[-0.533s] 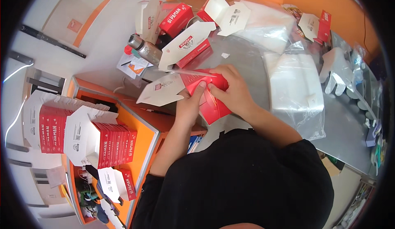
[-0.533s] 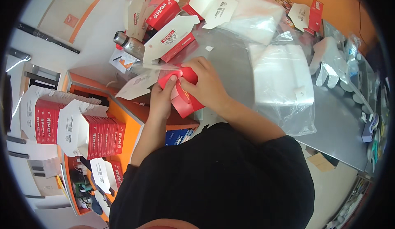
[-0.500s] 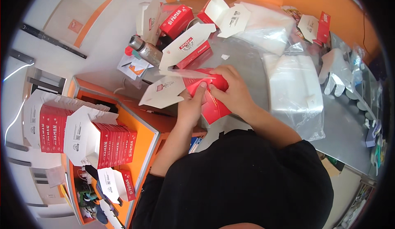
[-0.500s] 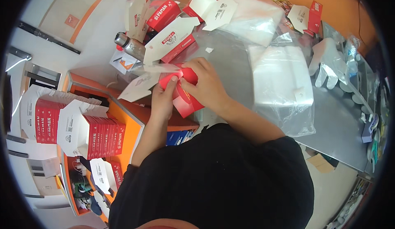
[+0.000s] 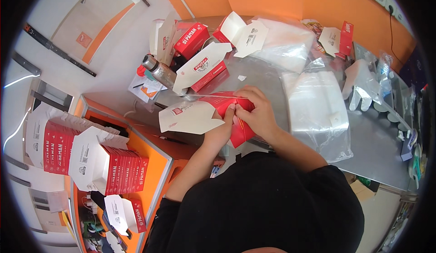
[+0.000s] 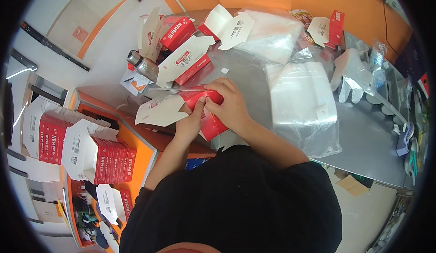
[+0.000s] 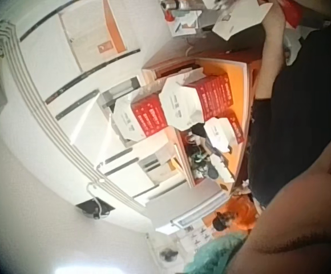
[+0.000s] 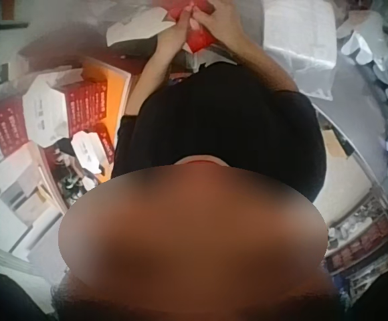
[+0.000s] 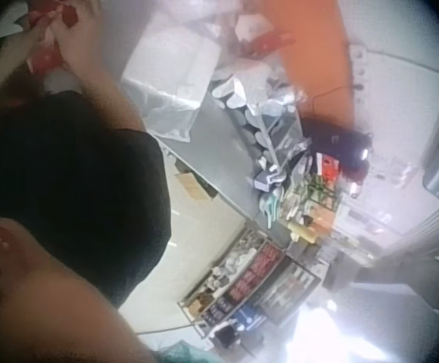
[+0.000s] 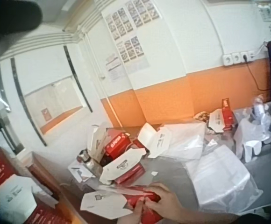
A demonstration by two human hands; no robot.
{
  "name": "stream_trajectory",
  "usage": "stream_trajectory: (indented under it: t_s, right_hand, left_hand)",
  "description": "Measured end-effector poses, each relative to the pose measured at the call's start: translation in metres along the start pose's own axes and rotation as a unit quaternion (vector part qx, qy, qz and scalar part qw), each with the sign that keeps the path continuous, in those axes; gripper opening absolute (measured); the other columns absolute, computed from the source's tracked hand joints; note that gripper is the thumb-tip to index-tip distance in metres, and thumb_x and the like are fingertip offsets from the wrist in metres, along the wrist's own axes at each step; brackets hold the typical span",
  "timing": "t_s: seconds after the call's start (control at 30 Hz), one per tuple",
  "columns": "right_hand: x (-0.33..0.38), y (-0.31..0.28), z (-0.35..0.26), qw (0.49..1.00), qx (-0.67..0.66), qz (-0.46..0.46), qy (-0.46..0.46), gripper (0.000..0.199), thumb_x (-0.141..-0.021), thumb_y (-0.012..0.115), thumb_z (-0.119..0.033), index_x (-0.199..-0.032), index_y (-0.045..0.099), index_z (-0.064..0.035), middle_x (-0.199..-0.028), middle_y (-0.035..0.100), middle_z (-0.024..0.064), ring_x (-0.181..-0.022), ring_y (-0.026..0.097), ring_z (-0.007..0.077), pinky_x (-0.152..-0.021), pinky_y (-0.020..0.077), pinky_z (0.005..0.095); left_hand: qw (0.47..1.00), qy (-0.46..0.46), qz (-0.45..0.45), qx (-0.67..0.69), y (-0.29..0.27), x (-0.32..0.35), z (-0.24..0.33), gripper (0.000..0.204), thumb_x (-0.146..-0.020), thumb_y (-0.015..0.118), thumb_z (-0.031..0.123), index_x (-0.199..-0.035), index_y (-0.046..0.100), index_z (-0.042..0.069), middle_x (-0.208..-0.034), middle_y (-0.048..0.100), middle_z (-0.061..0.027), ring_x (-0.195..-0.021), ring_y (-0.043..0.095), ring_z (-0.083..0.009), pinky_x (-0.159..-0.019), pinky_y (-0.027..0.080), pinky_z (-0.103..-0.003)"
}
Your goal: The person folds paper food boxes into shape and stacks them together on the counter by hand.
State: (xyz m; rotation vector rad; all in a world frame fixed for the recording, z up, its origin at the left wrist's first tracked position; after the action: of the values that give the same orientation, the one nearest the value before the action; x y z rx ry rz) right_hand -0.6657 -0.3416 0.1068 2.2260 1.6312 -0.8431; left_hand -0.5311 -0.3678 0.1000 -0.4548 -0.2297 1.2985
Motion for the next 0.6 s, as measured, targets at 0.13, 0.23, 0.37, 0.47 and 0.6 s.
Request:
stream_trajectory:
  t_s: [0.13,0.23,0.37,0.47,0.6]
  right_hand:
    - [-0.003,0.007,-0.005,0.999,0.019,-0.019,-0.021,0.030,-0.068,0.063,-0.007,-0.097,0.058,-0.0022,-0.098,0.053,0.0128,-0.098,0.049,0.0290,-0.086,0.0399,0.0361]
    - [0.000,0.012,-0.005,0.997,0.044,-0.035,-0.044,0.030,-0.068,0.060,-0.003,-0.098,0.058,-0.0019,-0.100,0.053,0.0135,-0.100,0.049,0.0284,-0.087,0.0397,0.0354]
    - [0.000,0.014,0.002,0.997,0.039,-0.051,-0.033,0.030,-0.069,0.058,0.000,-0.099,0.058,-0.0011,-0.101,0.053,0.0133,-0.098,0.051,0.0259,-0.084,0.0409,0.0318]
    - [-0.005,0.008,0.022,0.999,-0.008,-0.020,0.046,0.026,-0.072,0.059,-0.005,-0.098,0.058,-0.0015,-0.096,0.054,0.0113,-0.091,0.054,0.0220,-0.079,0.0427,0.0302]
    - [-0.009,-0.023,0.052,0.947,-0.148,0.028,0.283,0.021,-0.079,0.057,-0.009,-0.099,0.058,-0.0010,-0.084,0.058,0.0061,-0.077,0.056,0.0114,-0.066,0.0445,0.0231]
  left_hand:
    - [0.997,0.047,0.047,0.031,-0.003,-0.006,-0.019,0.032,-0.087,0.050,0.026,-0.096,0.055,-0.003,-0.085,0.060,-0.0179,-0.079,0.058,-0.0288,-0.075,0.042,-0.037]
    - [0.998,0.033,-0.026,0.054,-0.005,-0.008,-0.025,0.023,-0.088,0.048,0.018,-0.102,0.053,0.000,-0.089,0.058,-0.0056,-0.081,0.054,-0.0125,-0.075,0.042,-0.026]
    - [0.974,-0.090,-0.049,0.203,0.004,-0.001,-0.031,0.034,-0.089,0.046,0.024,-0.112,0.050,0.000,-0.108,0.054,-0.0085,-0.098,0.051,-0.0159,-0.088,0.038,-0.029]
    - [0.892,-0.079,-0.153,0.418,0.008,0.001,-0.002,0.045,-0.091,0.042,0.032,-0.121,0.043,-0.001,-0.123,0.046,-0.0109,-0.105,0.050,-0.0189,-0.092,0.035,-0.033]
    - [0.971,0.219,0.074,0.067,-0.037,0.019,0.014,0.031,-0.087,0.050,0.015,-0.116,0.049,0.003,-0.116,0.049,-0.0129,-0.093,0.052,-0.0162,-0.081,0.040,-0.027]
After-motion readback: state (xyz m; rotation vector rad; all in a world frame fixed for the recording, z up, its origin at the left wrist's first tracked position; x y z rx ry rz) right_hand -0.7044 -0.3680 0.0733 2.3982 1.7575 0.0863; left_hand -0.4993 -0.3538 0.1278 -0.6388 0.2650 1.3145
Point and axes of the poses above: each hand's wrist, its own x-axis away from the middle knuckle, its own y-axis out of the palm, z = x × y, the point moved 4 cm from there along -x, towards the middle knuckle
